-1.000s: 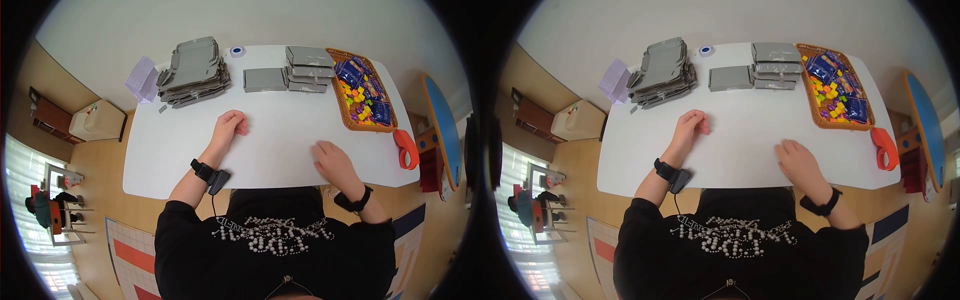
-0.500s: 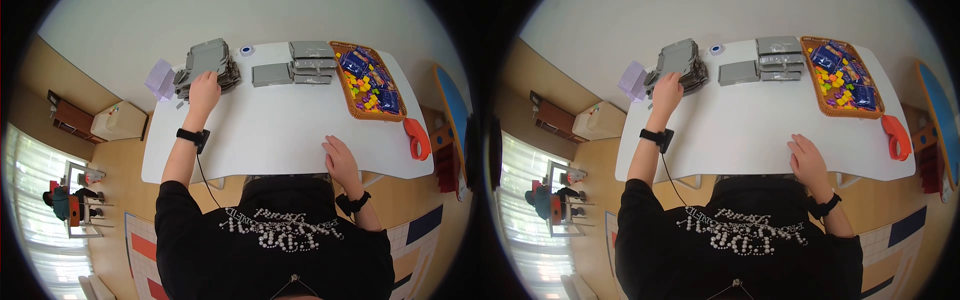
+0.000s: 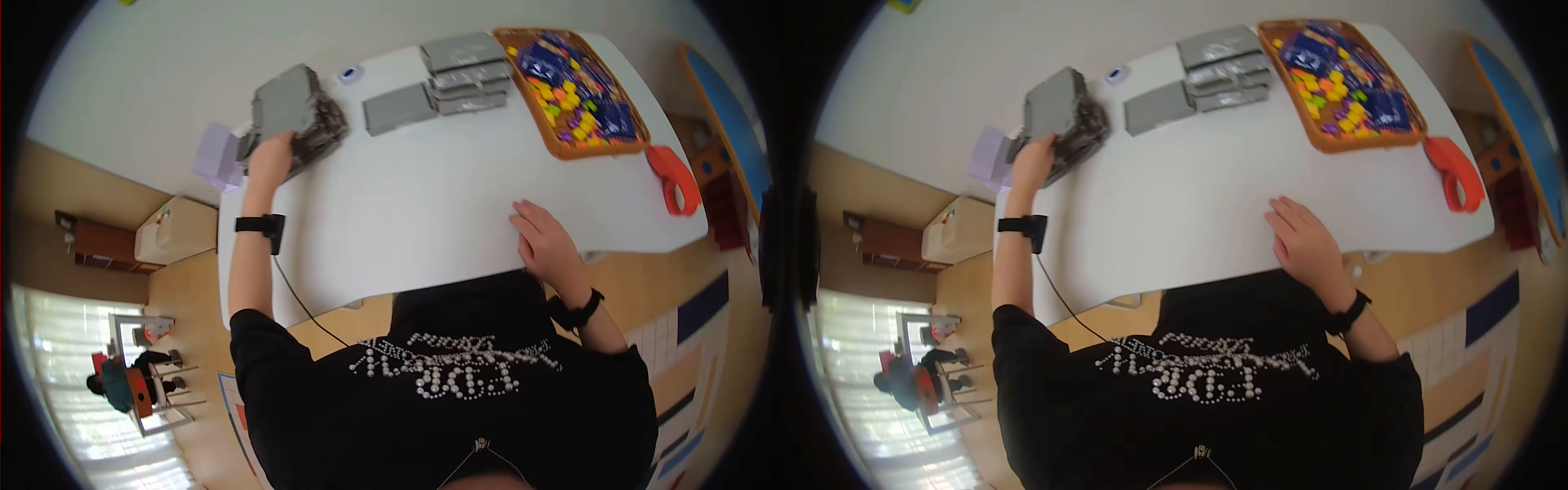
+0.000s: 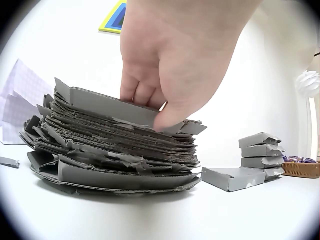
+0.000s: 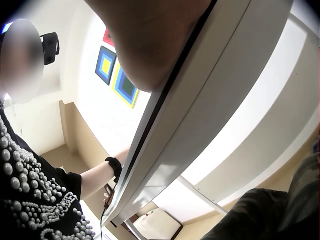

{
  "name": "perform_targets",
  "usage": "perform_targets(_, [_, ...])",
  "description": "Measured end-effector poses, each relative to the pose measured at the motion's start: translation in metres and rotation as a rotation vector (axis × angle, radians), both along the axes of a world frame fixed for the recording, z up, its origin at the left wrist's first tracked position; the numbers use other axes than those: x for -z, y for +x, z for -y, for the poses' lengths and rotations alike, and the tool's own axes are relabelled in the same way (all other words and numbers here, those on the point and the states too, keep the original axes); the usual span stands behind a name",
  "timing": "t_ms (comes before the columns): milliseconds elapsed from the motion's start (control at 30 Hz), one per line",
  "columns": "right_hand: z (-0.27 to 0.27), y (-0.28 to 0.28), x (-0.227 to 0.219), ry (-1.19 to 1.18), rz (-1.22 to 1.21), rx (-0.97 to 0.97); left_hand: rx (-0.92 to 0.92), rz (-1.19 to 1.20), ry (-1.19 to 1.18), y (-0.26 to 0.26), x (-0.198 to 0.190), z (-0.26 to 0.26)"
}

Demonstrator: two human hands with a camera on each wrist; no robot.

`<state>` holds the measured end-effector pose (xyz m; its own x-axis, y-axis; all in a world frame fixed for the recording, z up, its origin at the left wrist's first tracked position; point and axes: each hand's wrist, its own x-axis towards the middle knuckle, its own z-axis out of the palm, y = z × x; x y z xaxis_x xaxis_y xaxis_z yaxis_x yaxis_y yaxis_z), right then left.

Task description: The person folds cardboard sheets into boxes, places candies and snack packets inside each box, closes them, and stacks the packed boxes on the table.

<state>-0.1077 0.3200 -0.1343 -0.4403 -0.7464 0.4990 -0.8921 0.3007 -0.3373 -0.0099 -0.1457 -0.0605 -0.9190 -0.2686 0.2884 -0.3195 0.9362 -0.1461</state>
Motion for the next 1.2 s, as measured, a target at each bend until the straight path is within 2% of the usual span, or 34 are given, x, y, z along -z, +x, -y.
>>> perform_targets(200, [-0.005, -0.003, 0.010, 0.027, -0.017, 0.014, 0.004, -0.073, -0.090, 0.000, -0.008, 0.019])
perform_targets(400, [-0.006, 0.002, 0.012, -0.001, -0.036, 0.021, -0.199, -0.259, -0.157, 0.012, -0.038, 0.021])
perform_targets(500, [-0.007, -0.003, 0.016, -0.054, -0.036, 0.010, -0.022, -0.504, -0.211, 0.029, -0.049, -0.002])
perform_targets(600, [-0.010, -0.004, 0.015, -0.099, -0.021, -0.014, 0.125, -0.606, -0.268, 0.047, -0.058, -0.068])
perform_targets(700, [-0.011, -0.004, 0.006, -0.102, 0.045, -0.069, 0.322, -0.619, -0.280, 0.060, -0.048, -0.130])
perform_targets(767, [-0.010, -0.003, -0.009, -0.137, 0.710, -0.085, 0.490, -0.511, -0.226, 0.063, -0.047, -0.173])
perform_targets(833, [-0.001, -0.011, -0.009, -0.364, 1.378, -0.239, 0.662, -0.382, -0.135, 0.058, -0.044, -0.205])
perform_targets(900, [0.001, -0.022, -0.034, -0.358, 1.714, -0.471, 0.880, -0.320, -0.065, 0.039, -0.028, -0.231])
perform_targets(933, [0.004, -0.024, -0.033, -0.289, 1.650, -0.465, 0.924, -0.233, -0.045, 0.048, -0.020, -0.234])
perform_targets(1000, [0.007, -0.025, -0.037, -0.312, 1.687, -0.393, 1.000, -0.197, -0.014, 0.043, -0.011, -0.241])
perform_targets(1067, [0.013, -0.025, -0.033, -0.206, 1.660, -0.316, 1.017, -0.156, 0.018, 0.040, -0.002, -0.244])
perform_targets(1100, [0.015, -0.023, -0.033, -0.232, 1.682, -0.295, 1.020, -0.111, 0.049, 0.039, 0.002, -0.245])
perform_targets(1200, [0.026, -0.029, -0.014, -0.129, 1.563, -0.344, 0.981, -0.021, 0.124, 0.034, 0.010, -0.246])
